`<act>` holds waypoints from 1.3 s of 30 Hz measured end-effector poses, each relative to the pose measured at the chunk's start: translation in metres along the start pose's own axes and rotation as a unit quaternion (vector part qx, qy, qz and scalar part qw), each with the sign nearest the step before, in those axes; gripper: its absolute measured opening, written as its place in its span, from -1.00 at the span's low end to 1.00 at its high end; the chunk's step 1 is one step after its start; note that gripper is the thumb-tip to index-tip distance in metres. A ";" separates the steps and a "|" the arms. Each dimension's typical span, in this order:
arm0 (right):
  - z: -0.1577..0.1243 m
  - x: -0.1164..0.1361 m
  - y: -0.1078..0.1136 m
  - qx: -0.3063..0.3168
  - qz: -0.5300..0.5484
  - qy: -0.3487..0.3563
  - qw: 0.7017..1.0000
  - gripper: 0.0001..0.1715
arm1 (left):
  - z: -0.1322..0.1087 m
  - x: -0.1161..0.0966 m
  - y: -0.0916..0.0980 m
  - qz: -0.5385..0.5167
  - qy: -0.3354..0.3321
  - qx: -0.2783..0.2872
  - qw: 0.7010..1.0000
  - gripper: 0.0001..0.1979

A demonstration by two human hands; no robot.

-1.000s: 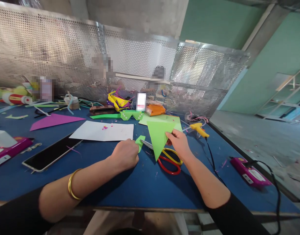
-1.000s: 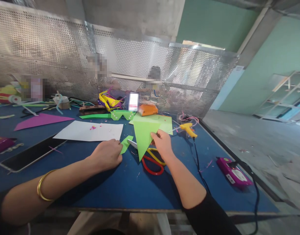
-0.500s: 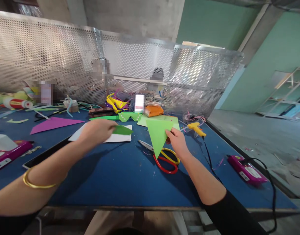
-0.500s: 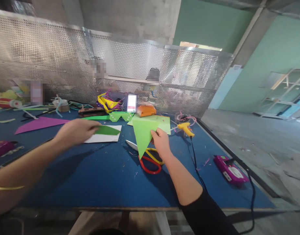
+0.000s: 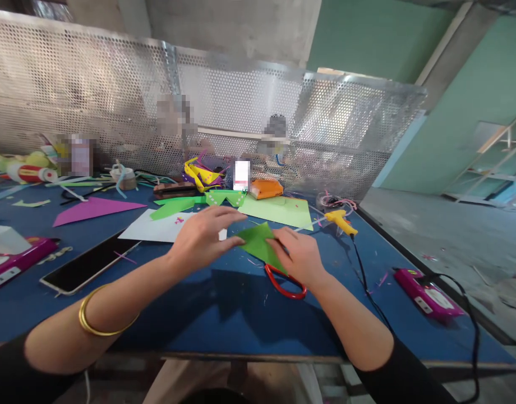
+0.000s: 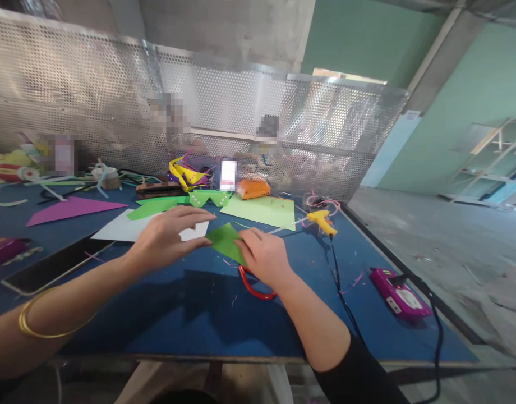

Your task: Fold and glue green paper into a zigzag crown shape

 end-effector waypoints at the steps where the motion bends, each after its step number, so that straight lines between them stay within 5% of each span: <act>1: -0.003 0.017 0.001 0.000 -0.031 0.072 0.997 -0.77 | -0.006 -0.008 -0.005 -0.019 -0.011 0.016 1.000 -0.71; 5: -0.024 0.069 0.001 -0.011 -0.090 0.273 0.958 -0.80 | -0.039 -0.028 0.000 -0.031 -0.065 0.007 0.997 -0.78; 9: -0.048 0.089 -0.014 0.058 -0.065 0.310 0.947 -0.82 | -0.084 -0.036 0.018 0.025 -0.075 -0.056 0.995 -0.77; 16: -0.073 0.080 -0.040 0.166 -0.006 0.207 0.964 -0.76 | -0.130 -0.035 0.016 0.010 -0.026 0.018 0.999 -0.71; 22: -0.072 0.060 -0.049 0.187 0.076 0.067 0.977 -0.79 | -0.127 -0.017 0.007 -0.043 0.040 0.092 0.994 -0.74; 32: -0.067 0.030 -0.063 0.245 0.093 -0.099 0.960 -0.93 | -0.124 0.011 -0.007 -0.138 0.215 0.124 0.959 -0.86; 39: -0.059 0.035 -0.072 0.249 0.004 -0.034 0.968 -0.68 | -0.127 0.020 -0.014 -0.058 0.270 0.153 0.949 -0.76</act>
Point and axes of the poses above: each hand's wrist, its own z-axis towards the middle knuckle, its own y-axis out of the back of the hand, x = y × z, the point moved 9 cm from there along z, towards the middle knuckle, and after that the axes turned 10 degrees about -x, right-handed, at the moved point
